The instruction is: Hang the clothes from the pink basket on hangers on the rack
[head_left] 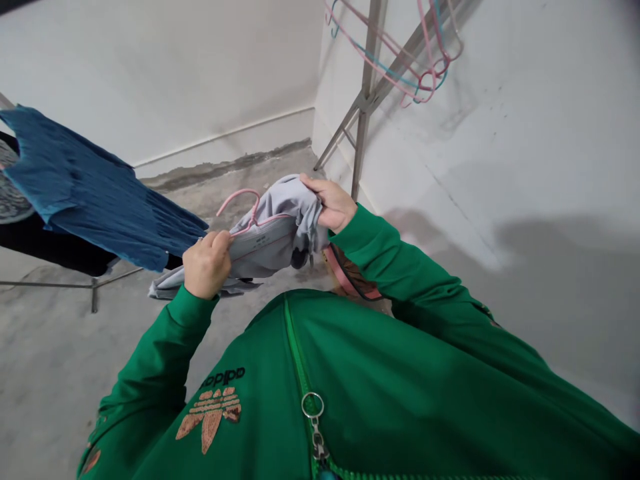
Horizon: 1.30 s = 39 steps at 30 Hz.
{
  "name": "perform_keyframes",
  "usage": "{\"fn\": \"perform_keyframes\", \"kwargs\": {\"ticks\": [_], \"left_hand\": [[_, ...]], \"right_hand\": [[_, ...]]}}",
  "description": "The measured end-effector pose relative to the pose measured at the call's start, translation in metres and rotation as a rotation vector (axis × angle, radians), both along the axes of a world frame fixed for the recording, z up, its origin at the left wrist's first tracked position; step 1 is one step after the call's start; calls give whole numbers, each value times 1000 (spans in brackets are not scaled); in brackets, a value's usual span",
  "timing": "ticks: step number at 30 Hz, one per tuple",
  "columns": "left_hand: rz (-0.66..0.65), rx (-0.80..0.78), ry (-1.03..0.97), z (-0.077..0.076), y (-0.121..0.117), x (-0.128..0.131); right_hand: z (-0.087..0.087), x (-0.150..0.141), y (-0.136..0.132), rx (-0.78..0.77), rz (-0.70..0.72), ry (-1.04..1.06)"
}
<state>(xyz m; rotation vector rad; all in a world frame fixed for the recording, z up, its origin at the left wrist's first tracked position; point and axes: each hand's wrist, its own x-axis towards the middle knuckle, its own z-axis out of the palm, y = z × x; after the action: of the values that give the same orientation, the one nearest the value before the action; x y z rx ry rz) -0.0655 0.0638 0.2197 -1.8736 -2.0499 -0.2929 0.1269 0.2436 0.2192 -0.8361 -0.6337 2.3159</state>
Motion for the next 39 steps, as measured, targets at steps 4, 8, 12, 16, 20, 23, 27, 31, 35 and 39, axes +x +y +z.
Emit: {"fn": "perform_keyframes", "kwargs": {"ticks": [4, 8, 12, 16, 20, 23, 27, 31, 35, 39], "left_hand": [[63, 88, -4, -2, 3, -8], [61, 134, -55, -6, 5, -13], [17, 184, -129, -11, 5, -18], [-6, 196, -176, -12, 4, -23], [-12, 202, -201, -9, 4, -24], [-23, 217, -218, -4, 2, -25], [-48, 254, -220, 3, 0, -28], [-58, 323, -210, 10, 1, -30], [-72, 378, -217, 16, -1, -36], [-55, 409, -222, 23, -4, -43]], "right_hand": [[-3, 1, -16, 30, 61, 56], [-21, -6, -36, 128, 47, 94], [-33, -15, -52, 202, 80, 165], [-36, -14, -55, 210, 94, 221], [-38, -5, -43, 232, 40, 180], [-42, 4, -29, 261, -116, 93], [-49, 14, -17, 288, -249, 9], [-52, 23, -18, 210, -214, -61], [-50, 38, -16, 248, -234, -201], [-51, 65, -2, 427, -25, -501]]}}
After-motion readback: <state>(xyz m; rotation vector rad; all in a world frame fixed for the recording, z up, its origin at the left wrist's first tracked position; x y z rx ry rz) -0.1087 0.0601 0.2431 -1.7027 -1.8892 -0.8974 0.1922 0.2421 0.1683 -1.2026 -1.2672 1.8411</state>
